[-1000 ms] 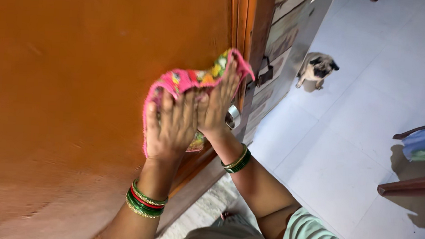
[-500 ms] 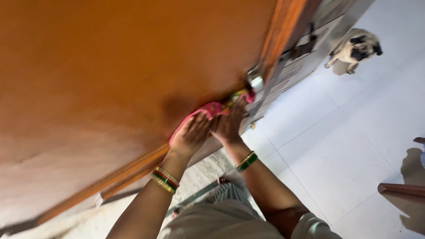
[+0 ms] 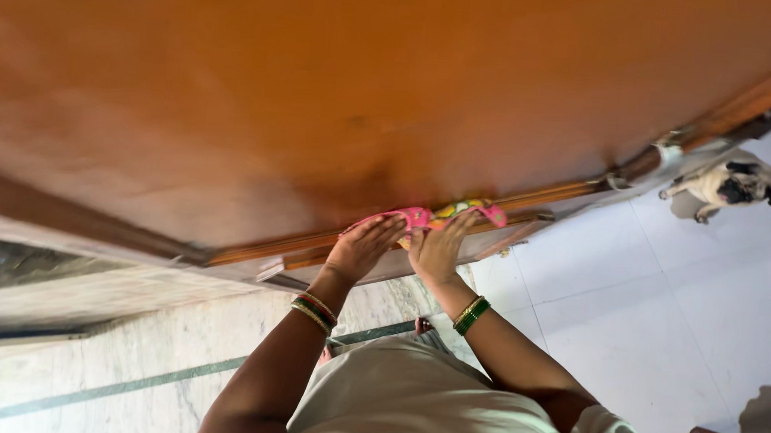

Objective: The person wipes a wooden door with a pink cloth, moving from the top to the bottom and covering the entire surface. The person uses both hands to rub the cloth against the door panels and frame.

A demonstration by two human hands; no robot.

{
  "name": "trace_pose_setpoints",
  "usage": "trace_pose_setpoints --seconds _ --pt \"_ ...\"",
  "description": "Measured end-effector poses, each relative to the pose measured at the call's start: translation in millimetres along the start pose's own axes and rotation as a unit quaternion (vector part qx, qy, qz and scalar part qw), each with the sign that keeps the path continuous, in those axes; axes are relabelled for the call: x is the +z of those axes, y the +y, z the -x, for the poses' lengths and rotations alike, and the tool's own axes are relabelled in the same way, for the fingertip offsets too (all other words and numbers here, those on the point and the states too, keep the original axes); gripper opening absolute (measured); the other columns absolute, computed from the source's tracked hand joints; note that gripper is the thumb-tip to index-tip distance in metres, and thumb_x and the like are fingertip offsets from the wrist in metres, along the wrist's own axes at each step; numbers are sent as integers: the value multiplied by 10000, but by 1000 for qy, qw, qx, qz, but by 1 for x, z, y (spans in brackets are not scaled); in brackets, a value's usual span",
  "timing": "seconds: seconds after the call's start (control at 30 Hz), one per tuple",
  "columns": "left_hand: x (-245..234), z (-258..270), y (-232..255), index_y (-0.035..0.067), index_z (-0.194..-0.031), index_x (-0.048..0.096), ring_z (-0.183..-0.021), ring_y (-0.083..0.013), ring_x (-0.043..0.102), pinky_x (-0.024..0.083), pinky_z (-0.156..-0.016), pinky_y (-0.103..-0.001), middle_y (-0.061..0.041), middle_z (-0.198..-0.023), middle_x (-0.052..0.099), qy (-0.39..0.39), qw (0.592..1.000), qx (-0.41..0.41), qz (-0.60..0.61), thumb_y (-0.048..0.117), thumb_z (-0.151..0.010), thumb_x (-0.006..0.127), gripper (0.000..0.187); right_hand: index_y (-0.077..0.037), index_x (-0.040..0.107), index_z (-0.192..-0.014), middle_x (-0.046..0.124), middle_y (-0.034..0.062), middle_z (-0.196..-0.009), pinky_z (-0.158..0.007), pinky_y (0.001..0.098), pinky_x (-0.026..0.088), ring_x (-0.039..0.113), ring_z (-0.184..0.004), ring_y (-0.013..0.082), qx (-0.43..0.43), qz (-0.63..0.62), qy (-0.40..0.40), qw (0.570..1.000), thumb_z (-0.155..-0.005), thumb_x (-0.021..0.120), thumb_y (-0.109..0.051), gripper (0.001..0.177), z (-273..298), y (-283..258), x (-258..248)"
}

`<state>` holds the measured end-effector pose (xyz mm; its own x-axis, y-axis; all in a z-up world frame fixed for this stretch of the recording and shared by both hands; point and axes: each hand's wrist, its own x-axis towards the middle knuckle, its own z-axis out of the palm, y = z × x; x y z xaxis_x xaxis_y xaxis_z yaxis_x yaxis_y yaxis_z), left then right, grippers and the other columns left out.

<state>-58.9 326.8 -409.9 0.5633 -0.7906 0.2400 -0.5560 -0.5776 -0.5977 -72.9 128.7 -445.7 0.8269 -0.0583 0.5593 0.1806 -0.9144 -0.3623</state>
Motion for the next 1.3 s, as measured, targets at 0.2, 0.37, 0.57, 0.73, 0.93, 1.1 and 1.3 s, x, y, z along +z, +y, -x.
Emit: trace_pose_setpoints --seconds 0.2,0.37,0.57,0.73,0.93,1.1,1.3 --pt "35 135 -33 196 -1388 624 -1368 -171 517 321 -1220 -430 -9 -1362 631 39 978 -145 145 247 -915 575 478 269 430 -1301 401 547 -1371 -1152 717 222 364 -1332 682 -69 113 -198 971 -1000 363 -682 1000 21 -103 19" --pt "59 237 -49 292 -1277 651 -1232 -212 591 303 -1162 -586 58 -1183 683 -48 945 -304 108 286 -918 639 359 156 462 -1406 433 438 -1402 -1107 729 248 377 -1322 589 -116 79 -344 928 -977 355 -710 972 13 -209 11" --pt "52 273 -37 185 -1376 650 -1255 -231 630 267 -1148 -653 -7 -1220 702 -68 929 -361 48 482 -968 581 510 94 369 -1503 286 410 -1517 -1193 684 210 274 -1419 561 -52 -34 -304 951 -956 362 -747 1003 30 -266 1" --pt "20 214 -21 177 -1379 611 -1219 -257 610 309 -1166 -613 -27 -1238 690 -152 926 -312 150 520 -945 565 555 151 61 -1591 5 441 -1654 -1251 642 51 5 -1563 602 95 -184 -123 971 -1032 260 -675 1017 35 -243 9" --pt "-18 119 -17 143 -1457 548 -1308 -238 521 303 -1192 -485 -30 -1325 611 -130 956 -176 198 393 -913 593 600 148 -83 -1585 -146 383 -1678 -1291 556 -36 -126 -1586 506 215 -212 93 949 -1098 203 -577 919 -7 -190 12" --pt "-55 36 -16 65 -1386 552 -1442 -258 427 242 -1216 -530 -71 -1474 550 -47 979 -36 197 279 -960 542 477 65 -5 -1627 -71 256 -1737 -1317 512 -47 -89 -1629 416 283 -215 209 911 -1134 207 -443 740 -46 -105 -20" --pt "-106 -88 -9 81 -1495 449 -1484 -181 321 202 -1203 -568 -37 -1592 391 -77 981 99 151 227 -918 495 597 -21 -29 -1640 -89 158 -1744 -1290 411 -5 -73 -1615 293 406 -420 352 732 -1108 215 -482 745 -84 31 -24"
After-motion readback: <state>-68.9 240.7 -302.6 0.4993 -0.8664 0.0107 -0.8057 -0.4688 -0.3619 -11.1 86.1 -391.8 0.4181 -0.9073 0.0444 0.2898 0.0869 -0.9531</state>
